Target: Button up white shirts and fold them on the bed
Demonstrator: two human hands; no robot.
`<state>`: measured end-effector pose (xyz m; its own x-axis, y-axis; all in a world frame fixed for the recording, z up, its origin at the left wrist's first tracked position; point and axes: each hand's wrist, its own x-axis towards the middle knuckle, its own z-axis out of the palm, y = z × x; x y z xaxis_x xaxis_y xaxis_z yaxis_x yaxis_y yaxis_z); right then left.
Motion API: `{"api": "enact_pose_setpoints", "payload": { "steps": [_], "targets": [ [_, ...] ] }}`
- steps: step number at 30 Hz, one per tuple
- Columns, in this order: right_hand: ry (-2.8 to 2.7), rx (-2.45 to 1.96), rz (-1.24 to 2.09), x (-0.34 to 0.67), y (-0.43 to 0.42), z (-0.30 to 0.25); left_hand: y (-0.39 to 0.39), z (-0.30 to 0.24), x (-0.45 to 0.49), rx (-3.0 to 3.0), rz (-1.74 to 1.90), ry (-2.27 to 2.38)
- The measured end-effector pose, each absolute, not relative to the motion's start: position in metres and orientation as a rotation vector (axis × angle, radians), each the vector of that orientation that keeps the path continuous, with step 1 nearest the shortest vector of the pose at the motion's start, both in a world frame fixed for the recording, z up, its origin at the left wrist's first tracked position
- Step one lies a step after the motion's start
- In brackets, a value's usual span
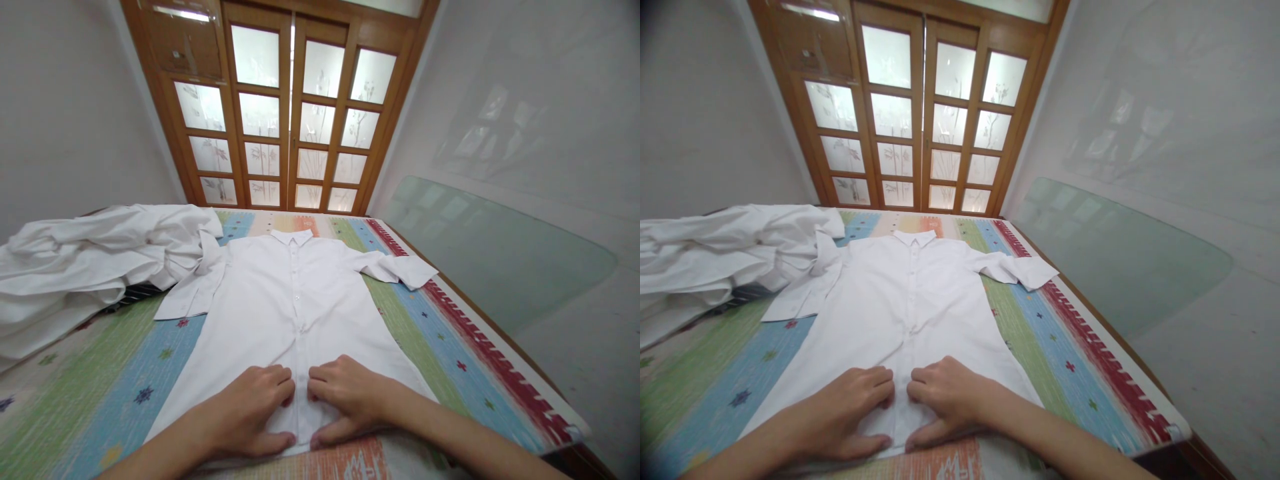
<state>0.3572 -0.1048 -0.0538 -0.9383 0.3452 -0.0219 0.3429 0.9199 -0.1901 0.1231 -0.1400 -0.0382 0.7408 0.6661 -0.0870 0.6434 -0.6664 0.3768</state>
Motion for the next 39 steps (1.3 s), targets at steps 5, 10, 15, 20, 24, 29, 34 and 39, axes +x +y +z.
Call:
{"api": "enact_pose_setpoints", "payload": {
  "steps": [5, 10, 15, 20, 24, 29, 34, 39],
  "targets": [
    [-3.185, -0.508, 0.171, 0.347, -0.12, -0.051, -0.148, -0.042, 0.132, 2.706, -0.078, 0.965],
    [-3.233, -0.468, 0.115, 0.343, -0.129, -0.05, -0.148, -0.045, 0.134, 2.813, -0.066, 0.817],
    [-3.224, -0.395, 0.133, 0.346, -0.131, -0.055, -0.15, -0.043, 0.132, 2.813, -0.044, 0.721],
    [-3.086, -0.333, 0.19, 0.348, -0.123, -0.055, -0.138, -0.039, 0.128, 2.736, 0.06, 0.754],
    [-2.823, -0.541, 0.128, 0.349, -0.107, -0.042, -0.112, -0.035, 0.121, 2.678, 0.417, 1.117],
    [-2.732, -0.645, 0.151, 0.346, -0.094, -0.044, -0.073, -0.056, 0.113, 2.695, 0.622, 1.27],
    [-2.855, -0.706, 0.178, 0.342, -0.097, -0.068, -0.043, -0.088, 0.11, 2.753, 0.499, 1.338],
    [-2.877, -0.65, 0.224, 0.346, -0.107, -0.071, -0.036, -0.095, 0.107, 2.767, 0.413, 1.368]
  ]
}}
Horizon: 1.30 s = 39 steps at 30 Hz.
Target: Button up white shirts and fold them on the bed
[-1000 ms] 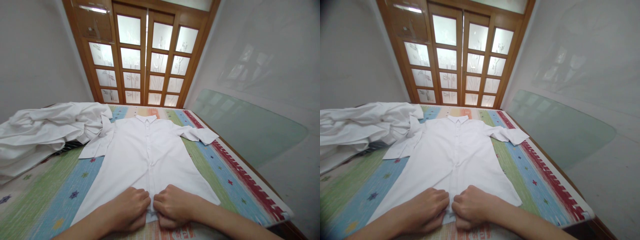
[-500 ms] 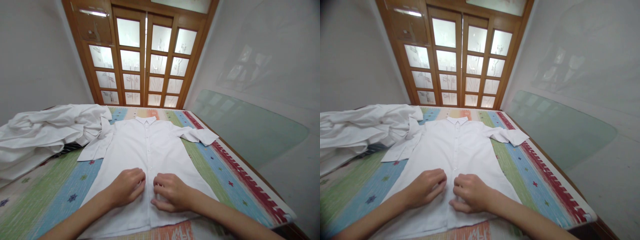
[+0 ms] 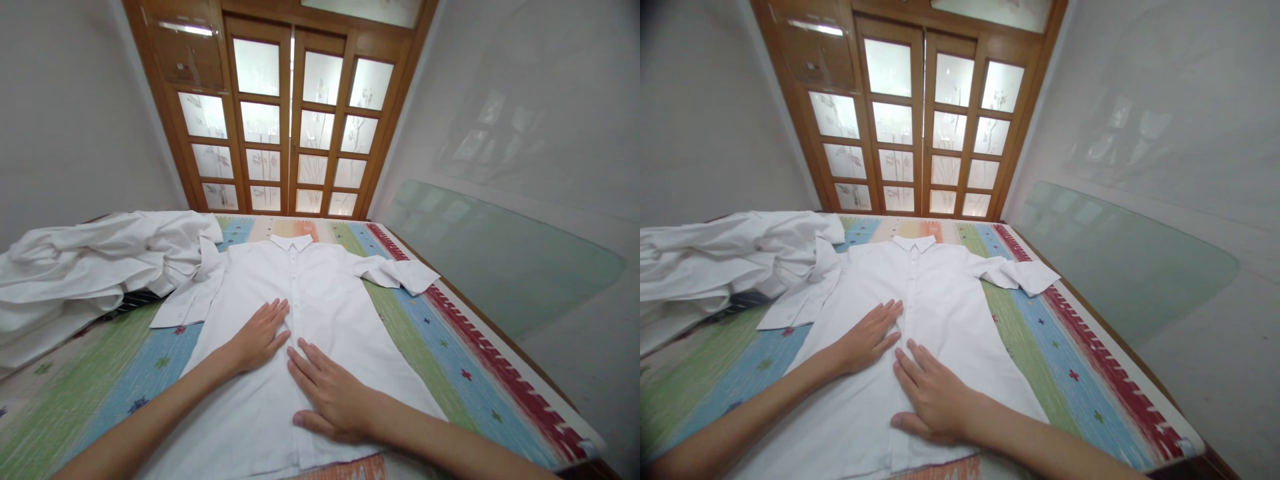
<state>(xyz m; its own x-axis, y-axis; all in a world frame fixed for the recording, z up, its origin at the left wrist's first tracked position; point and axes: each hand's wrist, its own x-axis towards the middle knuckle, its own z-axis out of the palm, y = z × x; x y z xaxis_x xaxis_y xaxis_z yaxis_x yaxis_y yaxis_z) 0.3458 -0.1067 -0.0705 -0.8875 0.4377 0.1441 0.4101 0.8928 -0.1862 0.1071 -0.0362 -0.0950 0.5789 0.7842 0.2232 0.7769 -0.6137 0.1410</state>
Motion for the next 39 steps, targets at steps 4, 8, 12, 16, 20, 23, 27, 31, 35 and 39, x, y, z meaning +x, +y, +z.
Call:
{"api": "enact_pose_setpoints", "payload": {
  "steps": [4, 8, 12, 16, 20, 23, 27, 31, 35, 39],
  "targets": [
    [-2.881, -0.648, 0.354, 0.351, -0.112, -0.066, -0.044, -0.093, 0.104, 2.782, 0.424, 1.385],
    [-2.902, -0.593, 0.477, 0.354, -0.118, -0.059, -0.052, -0.095, 0.1, 2.815, 0.413, 1.394],
    [-2.906, -0.504, 0.605, 0.354, -0.121, -0.048, -0.055, -0.094, 0.098, 2.83, 0.389, 1.397],
    [-2.829, -0.378, 0.869, 0.359, -0.107, -0.042, -0.052, -0.078, 0.105, 2.8, 0.435, 1.432],
    [-2.471, -0.698, 0.832, 0.384, -0.067, -0.049, -0.043, -0.06, 0.119, 2.735, 0.414, 1.474],
    [-2.234, -1.078, 0.515, 0.42, -0.023, -0.057, -0.031, -0.06, 0.127, 2.7, 0.439, 1.451],
    [-2.03, -1.551, 0.048, 0.478, 0.032, -0.062, -0.015, -0.071, 0.131, 2.693, 0.466, 1.449],
    [-1.77, -2.042, -0.088, 0.528, 0.062, -0.061, -0.002, -0.072, 0.136, 2.669, 0.511, 1.496],
    [-1.473, -2.381, -0.078, 0.565, 0.076, -0.062, 0.011, -0.074, 0.139, 2.659, 0.588, 1.569],
    [-1.319, -2.529, 0.024, 0.592, 0.088, -0.069, 0.03, -0.082, 0.139, 2.629, 0.59, 1.629]
  ]
}}
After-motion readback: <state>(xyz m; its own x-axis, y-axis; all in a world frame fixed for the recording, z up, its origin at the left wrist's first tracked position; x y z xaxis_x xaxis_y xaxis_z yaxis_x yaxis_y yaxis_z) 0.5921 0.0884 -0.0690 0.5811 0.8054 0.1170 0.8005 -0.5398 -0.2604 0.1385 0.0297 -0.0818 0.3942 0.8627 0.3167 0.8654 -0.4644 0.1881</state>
